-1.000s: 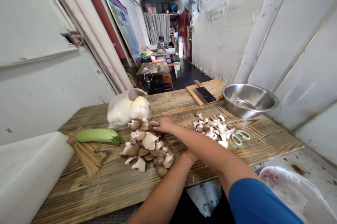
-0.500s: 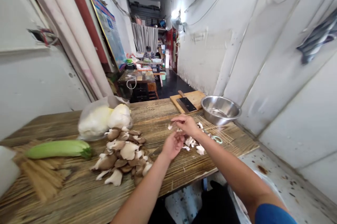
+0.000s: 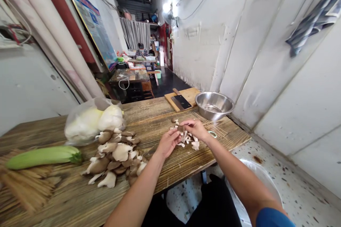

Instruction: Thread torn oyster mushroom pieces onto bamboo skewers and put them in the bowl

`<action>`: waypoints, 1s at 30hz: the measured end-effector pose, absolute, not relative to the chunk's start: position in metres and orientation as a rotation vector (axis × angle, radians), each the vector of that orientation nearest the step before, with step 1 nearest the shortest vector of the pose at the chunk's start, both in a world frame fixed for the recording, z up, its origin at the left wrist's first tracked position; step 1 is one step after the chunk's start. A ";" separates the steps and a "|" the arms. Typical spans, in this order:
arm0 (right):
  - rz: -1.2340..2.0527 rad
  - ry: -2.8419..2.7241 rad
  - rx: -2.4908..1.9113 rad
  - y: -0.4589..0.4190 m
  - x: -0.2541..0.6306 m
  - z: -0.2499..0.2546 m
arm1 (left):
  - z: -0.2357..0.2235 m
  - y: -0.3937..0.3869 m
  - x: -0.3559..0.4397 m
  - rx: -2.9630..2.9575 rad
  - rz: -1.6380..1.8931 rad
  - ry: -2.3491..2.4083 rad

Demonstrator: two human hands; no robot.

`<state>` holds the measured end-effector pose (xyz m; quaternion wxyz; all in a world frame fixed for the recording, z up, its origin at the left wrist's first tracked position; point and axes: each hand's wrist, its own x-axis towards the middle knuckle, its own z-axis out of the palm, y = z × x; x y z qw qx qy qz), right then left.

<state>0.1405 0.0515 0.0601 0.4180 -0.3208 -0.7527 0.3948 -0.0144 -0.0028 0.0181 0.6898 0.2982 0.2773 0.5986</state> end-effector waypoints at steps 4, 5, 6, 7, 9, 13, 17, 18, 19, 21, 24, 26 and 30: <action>1.027 -1.845 -0.891 0.043 0.139 0.053 | 0.017 -0.001 -0.013 0.649 1.376 0.639; 1.028 -1.836 -0.932 0.039 0.138 0.051 | 0.017 -0.001 -0.013 0.640 1.389 0.647; 1.024 -1.834 -0.968 0.036 0.137 0.050 | 0.016 0.000 -0.013 0.634 1.399 0.658; 1.017 -1.840 -0.997 0.033 0.136 0.048 | 0.016 0.000 -0.013 0.629 1.405 0.671; 0.993 -1.858 -1.024 0.028 0.133 0.046 | 0.016 0.000 -0.013 0.635 1.405 0.695; 0.909 -1.874 -1.088 0.024 0.127 0.046 | 0.017 -0.002 -0.011 0.698 1.399 0.731; 0.815 -1.921 -1.149 0.021 0.126 0.047 | 0.015 -0.002 -0.008 0.836 1.411 0.870; 0.788 -1.938 -1.163 0.020 0.126 0.047 | 0.014 -0.002 -0.008 0.864 1.418 0.915; 0.761 -1.955 -1.175 0.019 0.127 0.048 | 0.013 -0.002 -0.007 0.886 1.423 0.951; 0.717 -1.990 -1.191 0.017 0.127 0.049 | 0.012 -0.003 -0.006 0.910 1.430 0.990; 0.682 -2.028 -1.204 0.015 0.127 0.051 | 0.013 -0.003 -0.005 0.913 1.427 0.995; 0.671 -2.034 -1.219 0.014 0.126 0.051 | 0.014 -0.004 -0.005 0.908 1.430 0.999; 0.655 -2.014 -1.264 0.015 0.125 0.049 | 0.014 -0.004 -0.005 0.917 1.434 1.021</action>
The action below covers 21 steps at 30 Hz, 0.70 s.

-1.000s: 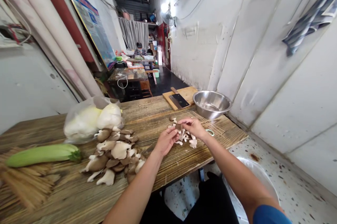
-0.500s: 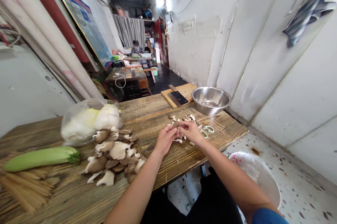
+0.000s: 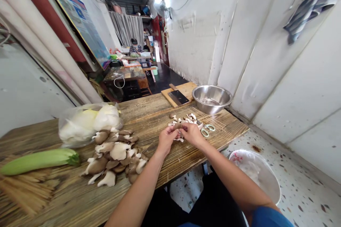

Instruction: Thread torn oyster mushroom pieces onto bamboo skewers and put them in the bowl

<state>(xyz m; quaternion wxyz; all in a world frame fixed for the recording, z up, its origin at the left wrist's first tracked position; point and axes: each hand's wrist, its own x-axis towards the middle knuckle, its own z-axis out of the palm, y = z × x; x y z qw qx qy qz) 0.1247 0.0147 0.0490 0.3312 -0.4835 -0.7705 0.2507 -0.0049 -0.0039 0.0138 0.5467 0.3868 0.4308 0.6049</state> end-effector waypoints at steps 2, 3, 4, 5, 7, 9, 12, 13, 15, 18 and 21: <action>0.656 -1.993 -1.285 0.015 0.124 0.047 | 0.013 -0.004 -0.005 0.921 1.436 1.032; 0.661 -1.980 -1.295 0.015 0.124 0.045 | 0.013 -0.004 -0.005 0.923 1.437 1.038; 0.668 -1.967 -1.304 0.015 0.124 0.044 | 0.013 -0.004 -0.005 0.925 1.437 1.043; 0.675 -1.953 -1.315 0.015 0.123 0.043 | 0.013 -0.004 -0.005 0.925 1.436 1.046; 0.689 -1.923 -1.337 0.015 0.123 0.041 | 0.014 -0.004 -0.005 0.925 1.422 1.047; 0.699 -1.902 -1.352 0.014 0.122 0.040 | 0.015 -0.004 -0.005 0.925 1.402 1.038; 0.710 -1.902 -1.351 0.014 0.123 0.042 | 0.015 -0.004 -0.006 0.916 1.379 1.013; 0.714 -1.910 -1.346 0.014 0.124 0.044 | 0.015 -0.004 -0.006 0.913 1.377 1.005; 0.723 -1.929 -1.333 0.013 0.126 0.047 | 0.014 -0.004 -0.007 0.913 1.369 0.987; 0.725 -1.955 -1.321 0.011 0.128 0.051 | 0.014 -0.005 -0.008 0.941 1.346 0.972; 0.714 -1.955 -1.338 0.009 0.128 0.051 | 0.013 -0.006 -0.008 1.003 1.332 0.999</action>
